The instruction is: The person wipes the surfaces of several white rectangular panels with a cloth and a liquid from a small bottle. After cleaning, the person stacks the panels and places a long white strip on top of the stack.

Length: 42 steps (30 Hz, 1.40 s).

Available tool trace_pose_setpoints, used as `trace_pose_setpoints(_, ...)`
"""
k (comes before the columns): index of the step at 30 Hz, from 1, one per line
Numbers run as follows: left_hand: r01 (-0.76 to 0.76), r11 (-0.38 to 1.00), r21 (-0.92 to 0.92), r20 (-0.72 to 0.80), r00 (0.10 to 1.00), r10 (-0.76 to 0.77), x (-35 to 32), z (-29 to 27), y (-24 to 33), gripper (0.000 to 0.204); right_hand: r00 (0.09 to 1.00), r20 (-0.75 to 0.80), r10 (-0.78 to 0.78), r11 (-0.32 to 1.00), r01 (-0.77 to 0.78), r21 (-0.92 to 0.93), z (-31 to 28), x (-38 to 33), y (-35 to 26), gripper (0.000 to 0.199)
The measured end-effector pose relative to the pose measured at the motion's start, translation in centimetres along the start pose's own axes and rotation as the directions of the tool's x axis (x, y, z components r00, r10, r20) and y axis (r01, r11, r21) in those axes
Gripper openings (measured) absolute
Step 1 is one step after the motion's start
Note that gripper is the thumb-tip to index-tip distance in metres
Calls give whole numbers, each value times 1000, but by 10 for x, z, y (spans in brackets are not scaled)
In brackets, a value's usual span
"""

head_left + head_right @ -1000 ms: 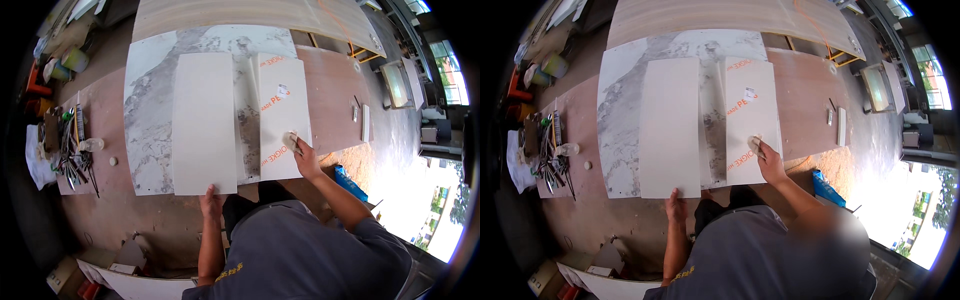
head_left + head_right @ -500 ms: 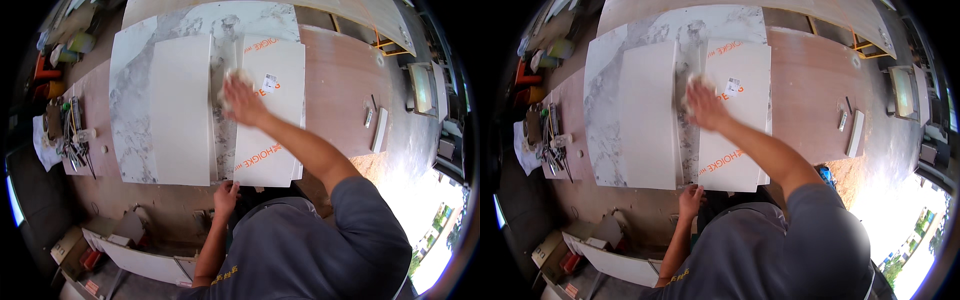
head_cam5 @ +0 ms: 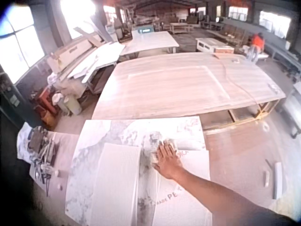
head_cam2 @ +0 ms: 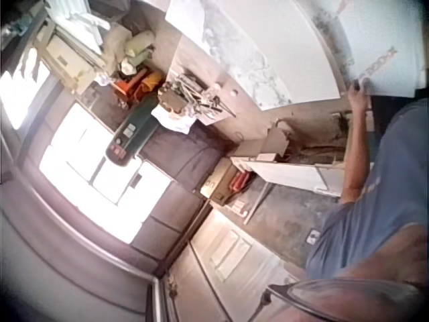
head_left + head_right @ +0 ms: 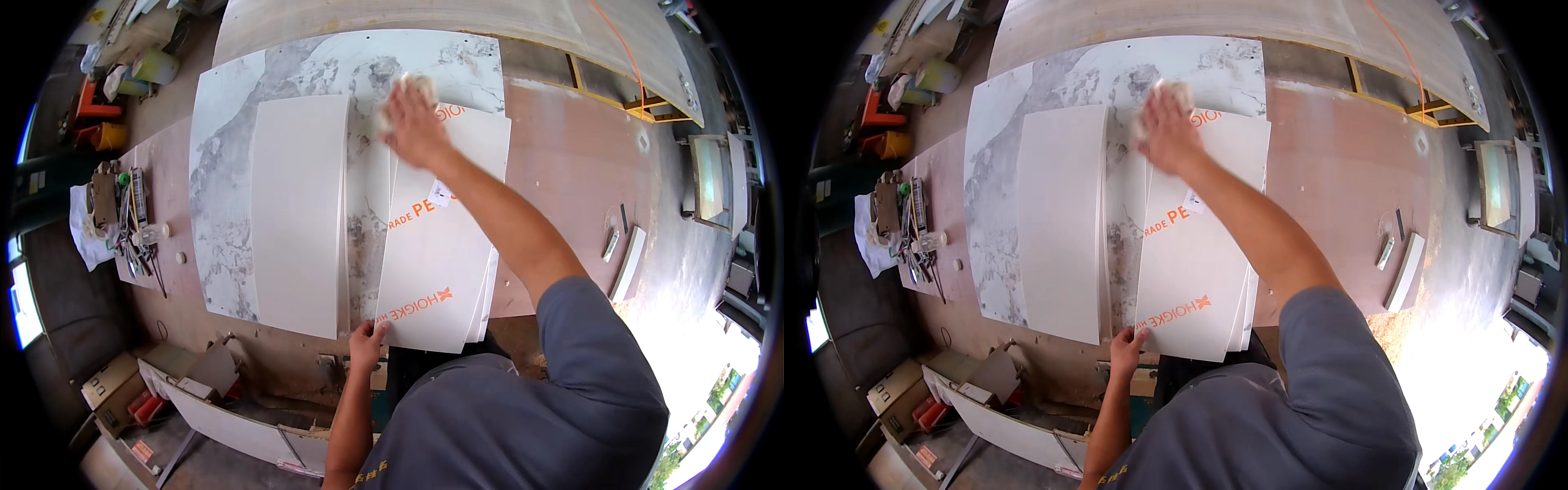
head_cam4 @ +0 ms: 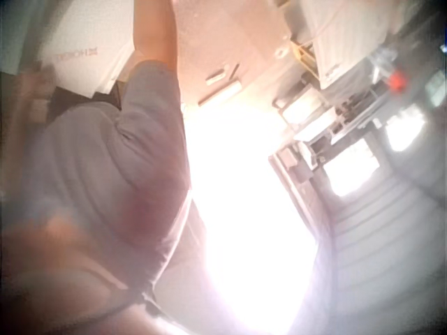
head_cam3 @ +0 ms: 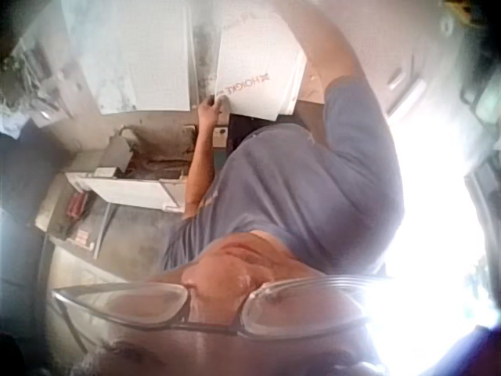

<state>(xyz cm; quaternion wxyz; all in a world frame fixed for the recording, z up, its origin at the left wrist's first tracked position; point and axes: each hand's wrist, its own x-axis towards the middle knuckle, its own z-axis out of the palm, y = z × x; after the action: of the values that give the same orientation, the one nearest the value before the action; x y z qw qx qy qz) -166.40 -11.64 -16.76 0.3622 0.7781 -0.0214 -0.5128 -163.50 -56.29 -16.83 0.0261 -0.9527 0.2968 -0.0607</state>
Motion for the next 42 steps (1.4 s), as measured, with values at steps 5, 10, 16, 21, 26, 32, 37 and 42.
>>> trace_pose_setpoints(5,19,999,-41,-59,998,-22,-10,4,-9,32,981,178,-82,968,36,248,-14,-76,-72,93)
trace_pose_setpoints(10,66,996,-53,-23,997,-67,-12,2,11,28,980,-39,197,969,-189,157,1,18,-3,86)
trace_pose_setpoints(16,96,988,-122,-16,995,-99,-17,3,2,24,924,47,379,925,-378,-32,-14,-72,65,86)
trace_pose_setpoints(21,94,987,-129,33,995,-91,-9,-4,3,24,929,185,322,921,-353,166,-21,-13,12,88)
trace_pose_setpoints(26,147,986,-83,15,989,-147,-13,-6,14,27,958,104,269,960,-275,45,-3,-24,31,88)
trace_pose_setpoints(32,160,987,-24,35,987,-159,-3,-9,6,31,912,129,389,914,-400,69,-34,-138,74,89)
trace_pose_setpoints(37,194,981,-20,18,981,-194,-12,-6,10,34,911,327,253,907,-341,247,-54,-239,2,98)
trace_pose_setpoints(42,90,994,67,26,995,-92,-9,-11,17,31,936,-16,352,936,-352,-9,-18,-96,114,86)
